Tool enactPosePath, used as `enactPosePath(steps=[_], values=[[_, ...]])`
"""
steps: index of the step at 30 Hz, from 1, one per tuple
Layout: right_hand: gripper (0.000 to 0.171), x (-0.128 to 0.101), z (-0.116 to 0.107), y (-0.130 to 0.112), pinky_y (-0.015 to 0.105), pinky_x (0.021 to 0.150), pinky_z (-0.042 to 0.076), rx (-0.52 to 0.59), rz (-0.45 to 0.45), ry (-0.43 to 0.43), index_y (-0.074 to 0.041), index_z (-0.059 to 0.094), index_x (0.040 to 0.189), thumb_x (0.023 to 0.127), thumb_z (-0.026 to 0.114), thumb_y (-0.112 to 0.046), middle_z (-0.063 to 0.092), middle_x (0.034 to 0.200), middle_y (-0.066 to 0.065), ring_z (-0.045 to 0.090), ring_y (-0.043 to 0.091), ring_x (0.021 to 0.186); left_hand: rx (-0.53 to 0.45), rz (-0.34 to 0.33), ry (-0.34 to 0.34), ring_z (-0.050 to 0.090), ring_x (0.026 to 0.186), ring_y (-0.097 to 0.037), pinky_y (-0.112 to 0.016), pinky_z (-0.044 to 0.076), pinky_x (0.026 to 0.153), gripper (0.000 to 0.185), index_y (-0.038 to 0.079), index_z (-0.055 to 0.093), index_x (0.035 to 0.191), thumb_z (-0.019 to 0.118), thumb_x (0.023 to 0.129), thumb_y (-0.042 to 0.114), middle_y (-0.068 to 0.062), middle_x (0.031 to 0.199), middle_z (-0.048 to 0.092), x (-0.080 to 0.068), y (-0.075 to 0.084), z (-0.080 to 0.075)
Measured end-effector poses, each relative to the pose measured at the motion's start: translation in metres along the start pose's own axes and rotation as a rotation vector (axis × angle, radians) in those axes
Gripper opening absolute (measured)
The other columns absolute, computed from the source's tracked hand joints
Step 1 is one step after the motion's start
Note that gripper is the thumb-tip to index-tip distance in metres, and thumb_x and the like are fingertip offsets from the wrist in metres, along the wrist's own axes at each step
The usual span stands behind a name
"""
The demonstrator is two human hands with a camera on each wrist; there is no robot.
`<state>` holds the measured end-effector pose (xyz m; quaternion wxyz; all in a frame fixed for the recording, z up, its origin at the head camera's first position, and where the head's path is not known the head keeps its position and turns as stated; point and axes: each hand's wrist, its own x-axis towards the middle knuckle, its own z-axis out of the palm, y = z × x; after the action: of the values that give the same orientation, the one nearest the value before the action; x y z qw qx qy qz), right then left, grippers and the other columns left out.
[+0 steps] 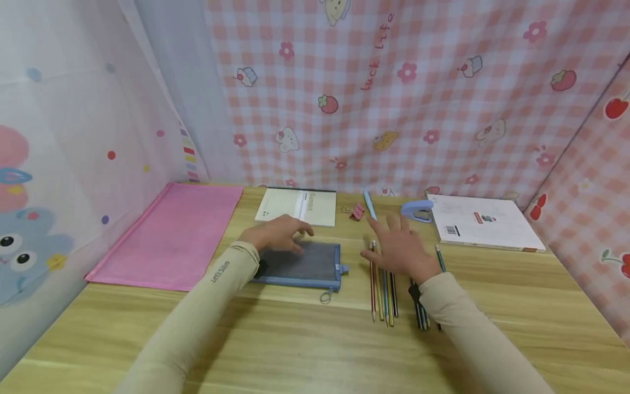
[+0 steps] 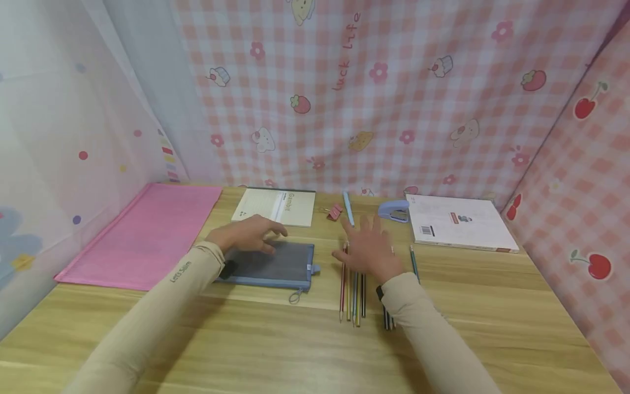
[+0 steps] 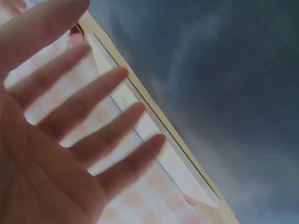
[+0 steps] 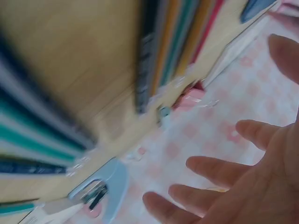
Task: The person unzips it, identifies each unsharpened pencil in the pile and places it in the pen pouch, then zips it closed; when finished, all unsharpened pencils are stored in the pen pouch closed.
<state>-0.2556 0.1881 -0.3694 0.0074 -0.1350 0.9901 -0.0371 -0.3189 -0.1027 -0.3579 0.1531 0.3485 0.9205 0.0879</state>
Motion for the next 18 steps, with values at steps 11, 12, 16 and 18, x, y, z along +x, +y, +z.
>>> enactPosePath(steps=[11,12,16,18], values=[[0.071,-0.011,0.002,-0.039,0.064,0.11,0.042,0.206,-0.16,-0.055,-0.007,0.039,0.153,0.095,0.066,-0.041,0.04,0.154,0.027,0.042,0.049,0.14,0.033,0.144,-0.028,0.063,0.106,-0.022,-0.039,0.052,0.099,0.077,0.02,0.051,0.145,0.087,0.077,0.017,-0.01,0.119,0.067,0.025,0.012,0.009],[0.071,-0.012,0.003,-0.042,0.063,0.111,0.042,0.227,-0.161,-0.067,-0.007,0.041,0.152,0.095,0.067,-0.04,0.041,0.154,0.026,0.043,0.047,0.14,0.035,0.161,-0.02,0.062,0.103,-0.02,-0.039,0.052,0.098,0.077,0.02,0.051,0.145,0.087,0.077,0.015,-0.01,0.115,0.067,0.026,0.011,0.01],[0.068,-0.015,0.006,-0.049,0.059,0.111,0.043,0.266,-0.154,-0.073,-0.008,0.045,0.149,0.094,0.069,-0.039,0.046,0.151,0.022,0.047,0.042,0.138,-0.024,0.22,-0.006,0.056,0.084,-0.013,-0.031,0.05,0.085,0.064,0.021,0.054,0.142,0.079,0.085,0.009,-0.006,0.094,0.065,0.029,0.009,0.011],[0.068,-0.016,0.007,-0.051,0.058,0.111,0.044,0.275,-0.15,-0.064,-0.008,0.047,0.148,0.093,0.07,-0.039,0.048,0.15,0.021,0.048,0.042,0.137,-0.132,0.227,-0.042,0.05,0.076,-0.012,-0.028,0.046,0.075,0.06,0.022,0.053,0.144,0.072,0.089,0.004,-0.003,0.083,0.059,0.029,0.006,0.009]])
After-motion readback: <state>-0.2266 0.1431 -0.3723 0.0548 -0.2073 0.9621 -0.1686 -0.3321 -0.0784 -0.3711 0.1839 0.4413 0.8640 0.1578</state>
